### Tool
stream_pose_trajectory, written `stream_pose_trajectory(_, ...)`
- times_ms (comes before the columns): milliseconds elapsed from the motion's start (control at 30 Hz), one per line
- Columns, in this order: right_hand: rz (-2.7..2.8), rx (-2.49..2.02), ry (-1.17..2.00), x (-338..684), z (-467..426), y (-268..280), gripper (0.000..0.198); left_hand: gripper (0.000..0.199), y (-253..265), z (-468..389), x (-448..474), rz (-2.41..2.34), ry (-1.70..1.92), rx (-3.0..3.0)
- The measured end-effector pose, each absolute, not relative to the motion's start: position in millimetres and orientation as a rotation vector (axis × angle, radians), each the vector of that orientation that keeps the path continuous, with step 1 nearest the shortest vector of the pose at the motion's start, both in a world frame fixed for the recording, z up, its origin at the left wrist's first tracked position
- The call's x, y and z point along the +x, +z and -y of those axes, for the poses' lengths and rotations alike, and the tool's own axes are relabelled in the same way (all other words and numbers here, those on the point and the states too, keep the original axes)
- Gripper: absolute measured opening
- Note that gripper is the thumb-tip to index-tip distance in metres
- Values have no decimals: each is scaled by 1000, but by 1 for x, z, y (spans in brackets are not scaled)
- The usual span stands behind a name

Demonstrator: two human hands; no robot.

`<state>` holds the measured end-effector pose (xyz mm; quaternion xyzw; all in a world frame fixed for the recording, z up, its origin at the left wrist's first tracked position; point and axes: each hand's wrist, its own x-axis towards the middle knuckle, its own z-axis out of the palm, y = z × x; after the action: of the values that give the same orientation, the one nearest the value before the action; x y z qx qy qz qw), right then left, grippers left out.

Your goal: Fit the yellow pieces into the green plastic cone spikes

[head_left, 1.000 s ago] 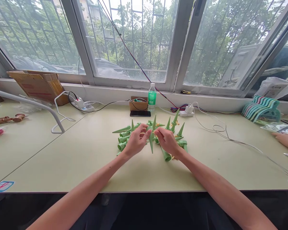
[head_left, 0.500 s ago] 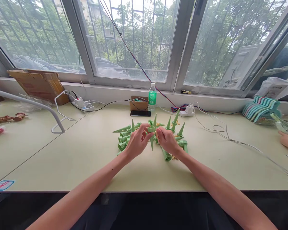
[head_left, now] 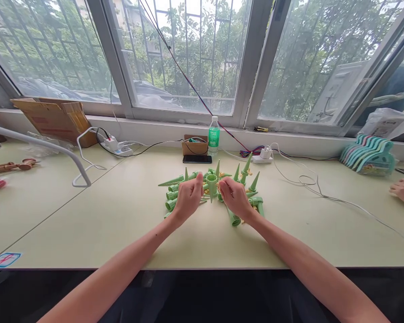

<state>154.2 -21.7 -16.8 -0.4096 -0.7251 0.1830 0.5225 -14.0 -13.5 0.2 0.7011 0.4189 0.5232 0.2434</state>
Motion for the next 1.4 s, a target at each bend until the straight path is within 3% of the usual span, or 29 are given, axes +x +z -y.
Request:
stream_pose_trajectory(133, 1737, -975, 399, 154, 22, -17, 36, 65, 2, 11, -13, -1095, 1298, 1726)
stream_pose_trajectory(367, 1759, -963, 385, 155, 23, -15, 32, 33, 6, 13, -13, -918, 1194, 1480)
stream_pose_trajectory(633, 1810, -935, 388, 155, 25, -13, 29, 36, 11, 15, -13, -822, 1019, 1449)
stream_pose_trajectory(1400, 1860, -983, 459, 158, 20, -18, 38, 38, 11, 20, -15, -829, 1127, 1612)
